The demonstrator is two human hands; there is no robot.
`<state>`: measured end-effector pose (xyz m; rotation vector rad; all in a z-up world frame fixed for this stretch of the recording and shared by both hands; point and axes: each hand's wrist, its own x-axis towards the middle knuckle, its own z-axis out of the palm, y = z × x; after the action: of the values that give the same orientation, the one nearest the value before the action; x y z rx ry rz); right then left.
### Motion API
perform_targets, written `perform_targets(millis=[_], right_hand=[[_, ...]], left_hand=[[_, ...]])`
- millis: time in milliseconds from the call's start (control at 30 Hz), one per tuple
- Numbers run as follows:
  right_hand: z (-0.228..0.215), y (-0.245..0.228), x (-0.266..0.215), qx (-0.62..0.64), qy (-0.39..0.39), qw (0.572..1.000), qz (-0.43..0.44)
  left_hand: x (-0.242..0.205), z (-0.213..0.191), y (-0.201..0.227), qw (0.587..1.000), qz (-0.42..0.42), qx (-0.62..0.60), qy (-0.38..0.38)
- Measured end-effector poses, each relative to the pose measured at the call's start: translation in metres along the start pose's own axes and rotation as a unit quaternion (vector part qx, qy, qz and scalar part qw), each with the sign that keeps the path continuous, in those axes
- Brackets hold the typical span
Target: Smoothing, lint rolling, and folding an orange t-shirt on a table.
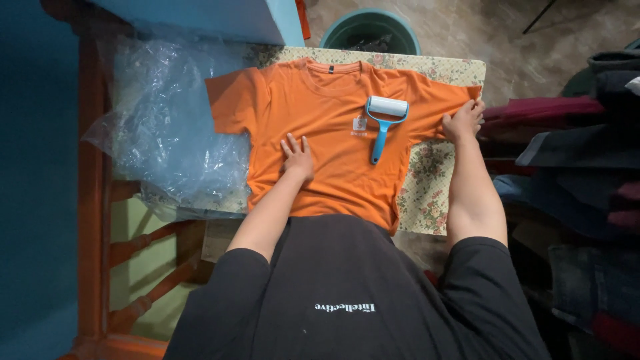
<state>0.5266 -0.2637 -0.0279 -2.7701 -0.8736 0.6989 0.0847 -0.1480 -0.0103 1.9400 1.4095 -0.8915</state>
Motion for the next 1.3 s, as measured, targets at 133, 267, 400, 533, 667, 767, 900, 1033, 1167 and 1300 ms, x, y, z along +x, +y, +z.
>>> perform_targets(millis=[133, 267, 400, 533, 667, 767, 900, 1033, 1167, 1300], right_hand=[[-0.004, -0.008, -0.015, -0.004, -0.014, 0.999, 0.037], [0.015, -0.013, -0.033, -0.078, 0.081, 0.994, -0.008], [0.056, -0.015, -0.058, -0.09, 0.249, 0.957, -0.117], [0.068, -0.018, -0.11, -0.064, 0.257, 0.949, -0.172], [0.102, 0.028, -0.103, 0.054, 0.244, 0.967, -0.057], [0.108, 0.045, -0.088, 0.074, 0.204, 0.976, -0.021], [0.132, 0.072, -0.061, 0.045, 0.151, 0.987, -0.015], [0.122, 0.076, -0.065, 0.053, 0.185, 0.974, -0.117], [0.101, 0.073, -0.085, 0.028, 0.12, 0.992, -0.038], [0.058, 0.001, -0.142, -0.032, 0.129, 0.99, 0.041]], left_hand=[[0.009, 0.008, -0.003, 1.0, 0.004, 0.002, 0.007], [-0.011, -0.01, 0.01, 0.999, -0.017, 0.026, 0.005], [-0.008, -0.016, 0.024, 0.996, 0.001, 0.082, 0.037], [-0.034, -0.036, 0.033, 0.993, 0.063, 0.099, 0.029], [-0.031, -0.03, 0.035, 0.993, 0.049, 0.108, 0.027], [-0.015, -0.019, 0.038, 0.992, 0.063, 0.096, 0.051], [-0.047, -0.047, 0.057, 0.979, 0.132, 0.142, 0.067], [-0.003, -0.022, 0.058, 0.973, 0.165, 0.149, 0.055], [-0.004, -0.019, 0.062, 0.977, 0.14, 0.154, 0.05], [0.003, -0.014, 0.062, 0.977, 0.14, 0.156, 0.048]])
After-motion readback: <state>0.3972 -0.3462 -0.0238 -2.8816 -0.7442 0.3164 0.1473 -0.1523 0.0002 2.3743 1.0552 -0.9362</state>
